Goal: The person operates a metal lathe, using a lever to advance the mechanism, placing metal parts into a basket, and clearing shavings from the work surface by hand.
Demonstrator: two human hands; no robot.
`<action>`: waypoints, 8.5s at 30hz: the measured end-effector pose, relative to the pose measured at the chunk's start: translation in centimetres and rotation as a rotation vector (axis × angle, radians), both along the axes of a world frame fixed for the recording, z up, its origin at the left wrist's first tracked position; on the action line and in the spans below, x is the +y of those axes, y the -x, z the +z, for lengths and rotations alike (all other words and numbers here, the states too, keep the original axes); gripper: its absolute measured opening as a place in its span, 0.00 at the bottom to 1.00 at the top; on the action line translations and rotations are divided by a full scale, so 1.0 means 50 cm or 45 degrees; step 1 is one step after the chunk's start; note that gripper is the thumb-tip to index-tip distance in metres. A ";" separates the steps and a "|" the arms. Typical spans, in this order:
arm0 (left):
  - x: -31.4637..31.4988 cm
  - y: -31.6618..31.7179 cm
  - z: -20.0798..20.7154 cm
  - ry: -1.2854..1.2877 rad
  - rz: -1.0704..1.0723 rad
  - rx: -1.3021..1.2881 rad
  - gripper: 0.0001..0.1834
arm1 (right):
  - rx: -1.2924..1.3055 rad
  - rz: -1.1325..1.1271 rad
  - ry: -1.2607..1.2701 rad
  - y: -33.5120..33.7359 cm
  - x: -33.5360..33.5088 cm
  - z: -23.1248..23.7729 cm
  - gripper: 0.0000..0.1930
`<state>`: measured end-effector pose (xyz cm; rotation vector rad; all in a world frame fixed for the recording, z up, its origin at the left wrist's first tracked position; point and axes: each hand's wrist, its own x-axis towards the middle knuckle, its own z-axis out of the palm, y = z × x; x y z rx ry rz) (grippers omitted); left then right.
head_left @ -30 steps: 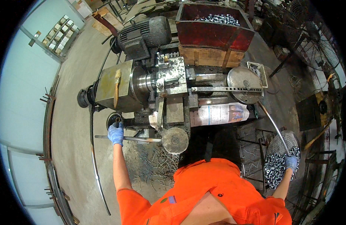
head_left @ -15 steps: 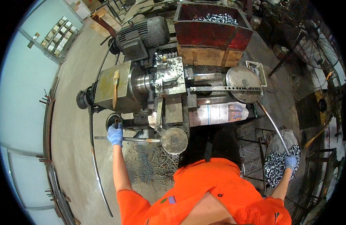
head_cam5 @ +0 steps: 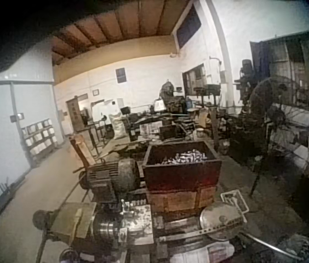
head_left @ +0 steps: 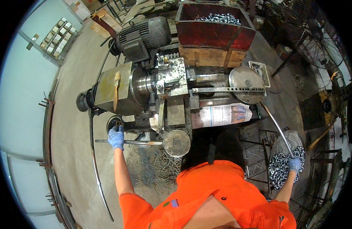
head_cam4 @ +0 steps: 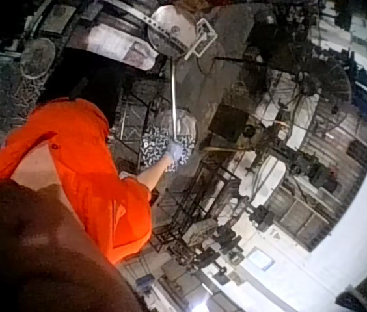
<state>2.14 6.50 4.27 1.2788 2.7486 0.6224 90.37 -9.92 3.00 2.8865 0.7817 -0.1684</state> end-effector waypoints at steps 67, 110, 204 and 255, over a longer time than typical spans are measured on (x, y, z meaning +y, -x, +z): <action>-0.062 0.070 -0.330 0.184 -0.844 0.027 0.16 | 0.190 1.109 -0.820 0.404 0.295 0.049 0.21; -0.445 0.272 0.076 -0.162 0.375 0.247 0.25 | 0.292 2.531 -0.990 1.084 0.671 0.395 0.16; 0.086 -0.116 0.307 -0.526 -0.549 0.280 0.31 | 0.484 0.441 -0.981 0.321 0.214 0.129 0.24; 0.045 -0.439 0.213 -0.201 -0.873 -0.963 0.17 | 0.800 1.311 -1.112 0.526 0.231 0.252 0.13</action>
